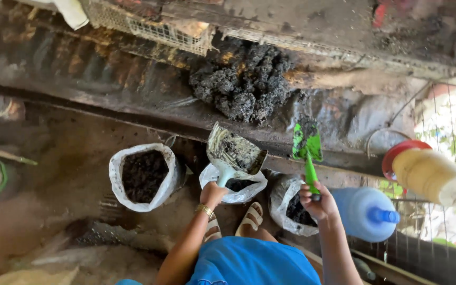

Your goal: The person uses a green plastic scraper to push dark, clumpy manure from a metal trough into a white dustpan held in the other hand. The person then empties the dustpan into a white sack on the floor and repeats the process.

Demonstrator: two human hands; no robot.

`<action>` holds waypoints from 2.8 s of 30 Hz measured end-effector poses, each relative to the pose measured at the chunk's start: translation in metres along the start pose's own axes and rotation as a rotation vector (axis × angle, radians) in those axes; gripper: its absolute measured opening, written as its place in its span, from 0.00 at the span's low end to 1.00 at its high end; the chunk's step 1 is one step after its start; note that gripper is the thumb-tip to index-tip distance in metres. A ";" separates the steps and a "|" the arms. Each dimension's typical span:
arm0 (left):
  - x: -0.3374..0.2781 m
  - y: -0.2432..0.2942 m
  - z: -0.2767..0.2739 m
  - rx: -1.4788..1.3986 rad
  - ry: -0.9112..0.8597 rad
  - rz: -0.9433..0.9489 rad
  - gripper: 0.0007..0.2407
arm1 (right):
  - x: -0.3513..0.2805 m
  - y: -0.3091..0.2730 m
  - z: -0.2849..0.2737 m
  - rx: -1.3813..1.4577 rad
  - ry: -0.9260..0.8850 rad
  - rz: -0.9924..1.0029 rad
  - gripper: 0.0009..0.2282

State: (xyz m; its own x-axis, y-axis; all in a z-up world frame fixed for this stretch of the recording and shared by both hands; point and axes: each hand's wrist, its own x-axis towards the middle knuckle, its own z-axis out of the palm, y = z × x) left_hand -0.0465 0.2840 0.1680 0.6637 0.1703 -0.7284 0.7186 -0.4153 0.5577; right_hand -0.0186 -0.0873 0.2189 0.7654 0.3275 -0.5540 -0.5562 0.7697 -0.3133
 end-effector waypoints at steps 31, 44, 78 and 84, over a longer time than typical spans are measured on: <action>0.092 0.034 0.049 -0.308 0.201 -0.139 0.22 | 0.408 -0.246 0.001 -1.148 0.508 -0.424 0.08; 0.127 0.015 0.065 -0.272 0.199 -0.127 0.06 | 0.325 -0.146 0.156 -1.821 0.848 -0.391 0.06; 0.127 0.009 0.070 -0.317 0.151 -0.142 0.06 | 0.335 -0.133 0.166 -1.700 0.715 -0.281 0.10; 0.121 0.015 0.059 -0.319 0.111 -0.166 0.06 | 0.402 -0.166 0.147 -1.133 0.841 -0.316 0.06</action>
State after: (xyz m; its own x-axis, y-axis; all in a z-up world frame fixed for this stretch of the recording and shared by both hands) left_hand 0.0324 0.2460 0.0648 0.5385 0.3154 -0.7814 0.8353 -0.0775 0.5444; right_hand 0.4291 -0.0029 0.1619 0.7107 -0.4913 -0.5036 -0.6615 -0.2229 -0.7161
